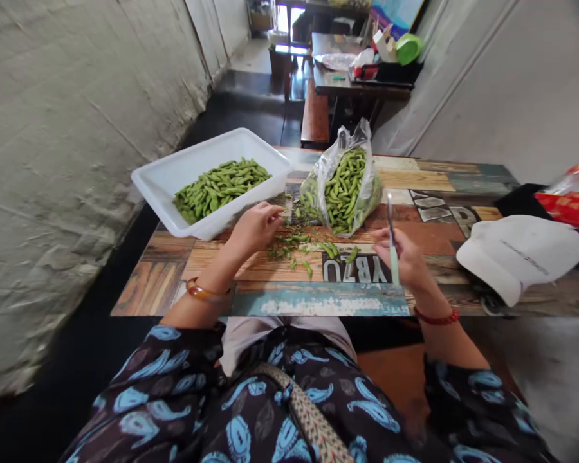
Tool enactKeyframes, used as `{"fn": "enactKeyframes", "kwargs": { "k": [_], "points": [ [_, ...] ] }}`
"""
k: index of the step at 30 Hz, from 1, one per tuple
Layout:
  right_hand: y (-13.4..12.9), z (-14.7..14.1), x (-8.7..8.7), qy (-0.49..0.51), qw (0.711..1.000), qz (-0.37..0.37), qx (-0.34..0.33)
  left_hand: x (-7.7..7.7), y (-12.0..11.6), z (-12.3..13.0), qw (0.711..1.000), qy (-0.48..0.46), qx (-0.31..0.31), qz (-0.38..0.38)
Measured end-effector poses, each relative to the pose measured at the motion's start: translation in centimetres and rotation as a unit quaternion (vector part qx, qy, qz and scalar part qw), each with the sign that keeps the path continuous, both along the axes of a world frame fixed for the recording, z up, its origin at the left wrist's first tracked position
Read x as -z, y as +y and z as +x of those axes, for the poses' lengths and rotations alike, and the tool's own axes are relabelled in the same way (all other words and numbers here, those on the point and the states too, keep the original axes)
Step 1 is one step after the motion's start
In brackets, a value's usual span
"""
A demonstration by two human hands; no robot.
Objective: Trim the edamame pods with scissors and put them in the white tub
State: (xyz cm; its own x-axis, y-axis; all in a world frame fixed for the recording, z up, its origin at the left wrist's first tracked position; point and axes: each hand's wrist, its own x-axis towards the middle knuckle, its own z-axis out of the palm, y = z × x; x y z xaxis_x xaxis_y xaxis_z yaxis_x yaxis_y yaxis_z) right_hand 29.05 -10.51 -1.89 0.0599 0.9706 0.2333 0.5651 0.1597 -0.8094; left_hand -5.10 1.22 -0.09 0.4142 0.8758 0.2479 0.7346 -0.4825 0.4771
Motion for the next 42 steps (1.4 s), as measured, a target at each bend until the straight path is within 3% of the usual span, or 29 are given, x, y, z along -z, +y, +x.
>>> {"fn": "enactKeyframes", "kwargs": {
  "k": [4,7,12,16,19,22,25,28,32,35,38,42],
  "points": [
    [-0.8,-0.6,1.9,-0.149,0.981,0.031,-0.118,0.0,-2.0,-2.1,0.99,0.126,-0.063,-0.015],
    [0.4,-2.5,2.7,-0.224,0.966,0.06,-0.11,1.1,-1.7,-1.7,0.982,0.172,-0.076,-0.023],
    [2.4,-7.3,2.4,-0.285,0.951,0.029,-0.118,2.6,0.0,-0.9,0.984,0.155,-0.078,-0.031],
    [3.2,-9.0,2.4,-0.226,0.969,0.042,-0.089,2.2,-0.2,-1.7,0.994,0.068,-0.088,-0.025],
    [3.6,-8.4,2.7,-0.147,0.985,0.06,-0.06,1.3,-1.3,-1.4,0.998,0.014,-0.043,-0.032],
    [4.0,-8.1,2.7,-0.147,0.986,0.043,-0.069,0.9,-2.2,0.8,0.998,0.038,0.023,-0.032],
    [4.5,-9.1,2.2,-0.198,0.978,0.013,-0.069,1.3,-2.4,3.4,0.991,0.12,0.046,-0.026],
    [4.9,-10.0,1.5,-0.274,0.958,0.004,-0.086,2.1,-2.2,4.4,0.983,0.177,0.051,-0.023],
    [4.7,-9.7,1.3,-0.318,0.94,0.011,-0.123,2.4,-1.9,3.1,0.989,0.139,0.042,-0.003],
    [4.4,-8.9,1.9,-0.297,0.945,0.037,-0.133,1.8,-2.1,1.9,0.998,0.052,-0.016,-0.011],
    [4.4,-8.4,2.6,-0.262,0.958,0.056,-0.098,1.1,-2.7,1.9,0.998,-0.018,-0.058,-0.027],
    [4.8,-7.8,2.9,-0.161,0.984,0.068,-0.045,1.2,-3.7,4.2,0.997,0.03,0.019,-0.073]
  ]
}}
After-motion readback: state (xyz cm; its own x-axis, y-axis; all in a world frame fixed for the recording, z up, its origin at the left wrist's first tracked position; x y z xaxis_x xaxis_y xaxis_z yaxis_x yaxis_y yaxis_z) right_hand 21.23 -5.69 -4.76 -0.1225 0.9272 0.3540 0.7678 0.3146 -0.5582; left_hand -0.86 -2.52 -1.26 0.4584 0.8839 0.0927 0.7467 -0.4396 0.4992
